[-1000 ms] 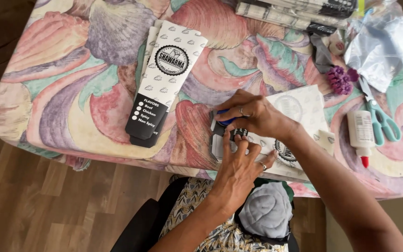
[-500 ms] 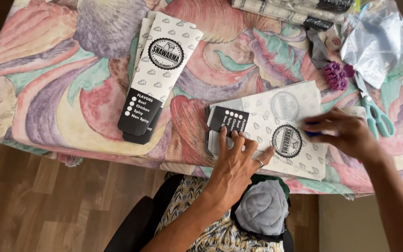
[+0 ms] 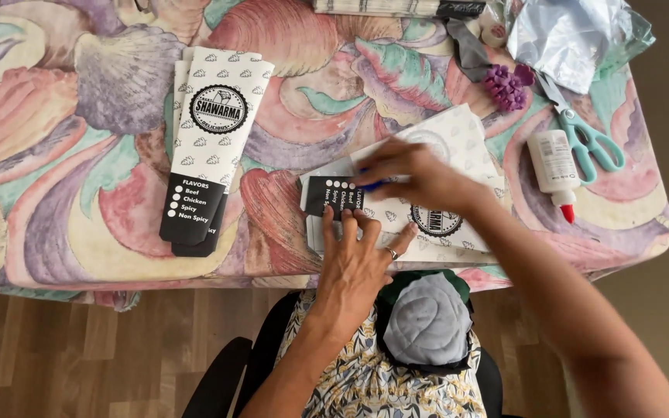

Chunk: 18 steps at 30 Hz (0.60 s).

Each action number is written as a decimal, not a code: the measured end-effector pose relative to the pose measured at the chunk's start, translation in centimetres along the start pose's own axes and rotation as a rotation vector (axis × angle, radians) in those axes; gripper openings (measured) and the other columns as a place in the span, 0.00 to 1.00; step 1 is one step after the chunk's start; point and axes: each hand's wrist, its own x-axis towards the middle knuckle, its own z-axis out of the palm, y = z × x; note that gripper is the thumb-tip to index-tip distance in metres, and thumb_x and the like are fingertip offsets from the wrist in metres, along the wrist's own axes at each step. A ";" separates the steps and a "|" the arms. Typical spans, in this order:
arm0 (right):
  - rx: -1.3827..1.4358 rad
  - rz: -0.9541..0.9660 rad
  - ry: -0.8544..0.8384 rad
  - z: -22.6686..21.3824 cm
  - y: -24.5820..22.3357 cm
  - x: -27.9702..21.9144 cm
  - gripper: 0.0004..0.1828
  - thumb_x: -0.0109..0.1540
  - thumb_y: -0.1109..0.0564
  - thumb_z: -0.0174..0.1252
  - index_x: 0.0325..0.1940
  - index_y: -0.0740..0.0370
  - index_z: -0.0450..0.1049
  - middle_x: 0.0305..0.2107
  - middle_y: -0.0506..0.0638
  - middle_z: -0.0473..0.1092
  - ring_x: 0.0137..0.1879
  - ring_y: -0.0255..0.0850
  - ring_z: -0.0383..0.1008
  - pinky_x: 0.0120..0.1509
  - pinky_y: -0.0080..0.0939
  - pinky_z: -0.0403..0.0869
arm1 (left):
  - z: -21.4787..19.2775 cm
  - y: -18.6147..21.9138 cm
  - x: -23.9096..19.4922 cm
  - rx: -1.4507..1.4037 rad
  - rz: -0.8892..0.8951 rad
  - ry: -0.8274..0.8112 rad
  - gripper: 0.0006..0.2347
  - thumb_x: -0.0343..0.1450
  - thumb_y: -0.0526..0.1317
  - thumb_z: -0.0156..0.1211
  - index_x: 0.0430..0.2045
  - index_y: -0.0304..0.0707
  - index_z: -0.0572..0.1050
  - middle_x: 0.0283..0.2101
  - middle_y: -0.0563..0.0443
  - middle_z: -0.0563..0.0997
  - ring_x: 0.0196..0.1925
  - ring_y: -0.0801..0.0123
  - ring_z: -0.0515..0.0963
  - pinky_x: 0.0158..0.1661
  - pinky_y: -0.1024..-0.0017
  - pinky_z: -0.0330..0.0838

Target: The person folds flat paper packages into rectangular pouches on a table. They apply glue to the flaps, fold the sides, and press the seams to secure the shape. The process is repeated for multiple packages.

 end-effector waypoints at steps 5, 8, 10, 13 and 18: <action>-0.325 0.325 0.182 -6.6 -1.6 -12.7 0.18 0.54 0.50 0.72 0.46 0.58 0.85 0.43 0.56 0.79 0.37 0.47 0.74 0.46 0.45 0.74 | -0.3 0.1 -0.3 0.038 0.026 0.052 0.39 0.61 0.54 0.73 0.69 0.65 0.60 0.54 0.25 0.70 0.62 0.31 0.68 0.65 0.25 0.49; -0.416 0.422 0.304 -5.3 -4.8 -15.0 0.19 0.50 0.51 0.76 0.45 0.52 0.85 0.43 0.49 0.80 0.38 0.43 0.74 0.46 0.40 0.74 | -0.5 -0.2 -0.2 0.049 0.032 0.055 0.39 0.62 0.55 0.71 0.70 0.66 0.59 0.54 0.24 0.70 0.62 0.31 0.68 0.65 0.26 0.49; -0.388 0.445 0.367 -2.7 -6.7 -15.3 0.20 0.49 0.51 0.77 0.45 0.48 0.86 0.44 0.46 0.80 0.41 0.41 0.77 0.49 0.38 0.74 | -0.8 -0.2 -0.1 0.040 0.033 0.040 0.38 0.63 0.56 0.69 0.70 0.68 0.58 0.54 0.25 0.70 0.62 0.31 0.68 0.65 0.26 0.50; -0.402 0.420 0.380 -0.1 -8.0 -16.3 0.14 0.54 0.52 0.73 0.44 0.47 0.86 0.44 0.45 0.80 0.40 0.39 0.75 0.47 0.36 0.75 | -1.0 -0.1 0.0 0.031 0.021 0.003 0.36 0.65 0.56 0.67 0.71 0.68 0.59 0.53 0.25 0.71 0.62 0.33 0.69 0.64 0.28 0.52; -0.539 0.564 0.442 -3.2 -8.1 -20.7 0.19 0.54 0.62 0.71 0.48 0.52 0.85 0.45 0.50 0.79 0.46 0.49 0.77 0.53 0.48 0.76 | -1.1 -0.2 0.1 0.083 0.012 -0.021 0.36 0.66 0.64 0.61 0.71 0.73 0.56 0.53 0.27 0.72 0.61 0.37 0.71 0.64 0.31 0.50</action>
